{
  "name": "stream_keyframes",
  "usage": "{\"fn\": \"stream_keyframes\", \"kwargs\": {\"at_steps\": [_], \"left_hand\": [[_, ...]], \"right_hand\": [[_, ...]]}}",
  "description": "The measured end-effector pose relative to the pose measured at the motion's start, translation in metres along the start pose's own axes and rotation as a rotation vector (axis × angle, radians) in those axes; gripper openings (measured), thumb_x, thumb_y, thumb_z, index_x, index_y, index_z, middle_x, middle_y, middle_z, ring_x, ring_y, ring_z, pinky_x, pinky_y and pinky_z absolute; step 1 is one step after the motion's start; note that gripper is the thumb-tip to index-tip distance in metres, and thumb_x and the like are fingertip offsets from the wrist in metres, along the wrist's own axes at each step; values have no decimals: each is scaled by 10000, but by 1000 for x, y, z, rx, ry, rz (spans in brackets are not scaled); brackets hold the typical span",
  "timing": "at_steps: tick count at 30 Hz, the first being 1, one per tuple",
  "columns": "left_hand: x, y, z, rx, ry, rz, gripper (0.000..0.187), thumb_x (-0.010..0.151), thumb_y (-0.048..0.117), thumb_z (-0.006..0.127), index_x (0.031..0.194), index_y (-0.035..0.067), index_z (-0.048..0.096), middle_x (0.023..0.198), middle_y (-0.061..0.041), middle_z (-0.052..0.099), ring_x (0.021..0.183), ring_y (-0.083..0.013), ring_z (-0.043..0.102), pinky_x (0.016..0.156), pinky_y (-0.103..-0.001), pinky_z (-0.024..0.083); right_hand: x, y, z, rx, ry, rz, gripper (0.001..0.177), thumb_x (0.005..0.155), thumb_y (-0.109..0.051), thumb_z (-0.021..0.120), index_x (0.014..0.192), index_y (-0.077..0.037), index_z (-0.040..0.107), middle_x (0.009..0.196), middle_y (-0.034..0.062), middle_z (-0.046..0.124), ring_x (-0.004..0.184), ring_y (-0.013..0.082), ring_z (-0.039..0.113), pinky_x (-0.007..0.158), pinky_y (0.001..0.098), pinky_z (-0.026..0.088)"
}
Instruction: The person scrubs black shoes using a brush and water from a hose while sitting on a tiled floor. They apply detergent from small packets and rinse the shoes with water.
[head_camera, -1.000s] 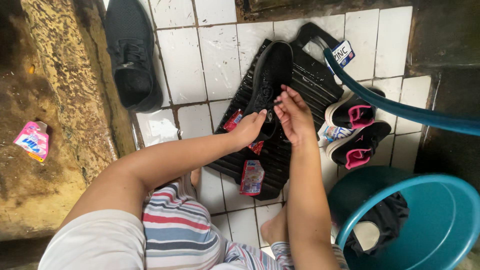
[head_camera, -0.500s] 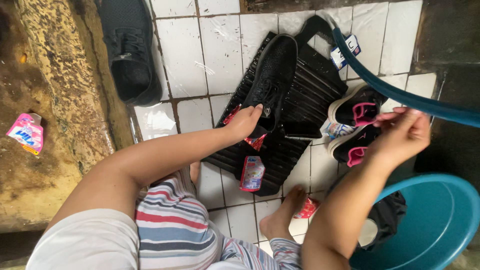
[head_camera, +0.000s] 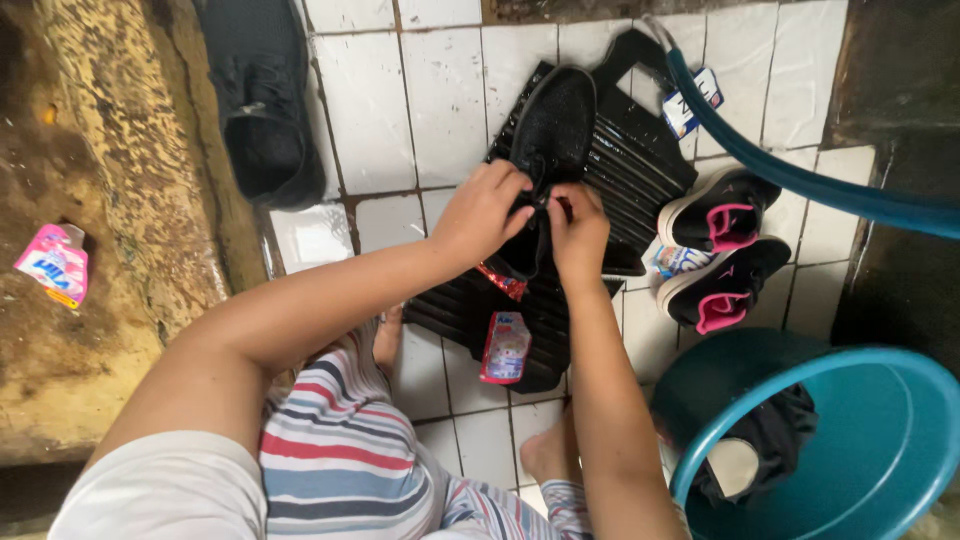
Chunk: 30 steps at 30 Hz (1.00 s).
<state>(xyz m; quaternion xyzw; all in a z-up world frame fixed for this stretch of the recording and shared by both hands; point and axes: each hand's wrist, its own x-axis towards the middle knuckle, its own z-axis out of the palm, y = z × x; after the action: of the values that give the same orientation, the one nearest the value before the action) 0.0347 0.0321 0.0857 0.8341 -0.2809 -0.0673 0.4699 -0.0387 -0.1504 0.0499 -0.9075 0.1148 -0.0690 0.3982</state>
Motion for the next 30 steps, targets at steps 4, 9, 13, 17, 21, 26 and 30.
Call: {"fn": "stream_keyframes", "kwargs": {"at_steps": [4, 9, 13, 17, 21, 26, 30], "left_hand": [[4, -9, 14, 111, -129, -30, 295, 771, 155, 797, 1005, 83, 633, 1049, -98, 568, 999, -352, 547, 828, -464, 477], [3, -30, 20, 290, -205, 32, 192, 768, 107, 767, 917, 136, 649, 1024, -41, 577, 993, -295, 559, 822, -425, 478], [-6, -35, 18, 199, -189, -42, 137, 859, 149, 758, 952, 157, 658, 1023, 0, 593, 1037, -254, 561, 849, -444, 430], [3, -21, 20, 206, -99, 32, 171, 844, 181, 742, 1006, 170, 689, 1018, 29, 614, 1076, -249, 543, 918, -508, 361], [14, -7, 22, 67, -34, -4, 91, 903, 210, 739, 968, 176, 685, 1028, 61, 651, 1113, -271, 521, 925, -523, 326], [6, -12, 12, -239, -81, 213, 111, 925, 183, 730, 1006, 160, 659, 1132, -114, 601, 1134, -285, 508, 960, -445, 387], [14, -25, 4, -479, -298, -41, 119, 980, 160, 696, 1028, 99, 605, 921, -56, 590, 882, -190, 589, 800, -324, 488]], "right_hand": [[-11, 10, -27, 64, -112, 225, 91, 987, -51, 695, 1063, -5, 676, 942, 68, 741, 871, 146, 743, 779, 250, 567], [-14, 13, -99, 935, -568, 792, 101, 1003, -67, 685, 1073, 4, 668, 911, 43, 649, 808, 136, 614, 742, 281, 526], [-27, 18, -195, 1382, -295, 606, 232, 929, -45, 706, 1159, -49, 675, 948, 81, 687, 857, 200, 650, 833, 366, 559], [-31, 26, -230, 1797, 40, 394, 80, 1122, -64, 687, 1161, -35, 623, 1061, 69, 704, 876, 144, 623, 919, 292, 551], [-13, 9, -140, 786, 16, 439, 246, 990, -143, 673, 1227, -81, 646, 1171, 89, 742, 875, 150, 659, 790, 294, 563], [-12, -13, -18, 462, -228, 282, 502, 911, -20, 749, 1382, -62, 582, 1097, 33, 690, 955, 74, 628, 829, 231, 522], [4, 11, -32, 550, 129, 397, 8, 1003, -38, 673, 999, -33, 677, 1044, 17, 751, 832, 61, 636, 690, 257, 543]]}}
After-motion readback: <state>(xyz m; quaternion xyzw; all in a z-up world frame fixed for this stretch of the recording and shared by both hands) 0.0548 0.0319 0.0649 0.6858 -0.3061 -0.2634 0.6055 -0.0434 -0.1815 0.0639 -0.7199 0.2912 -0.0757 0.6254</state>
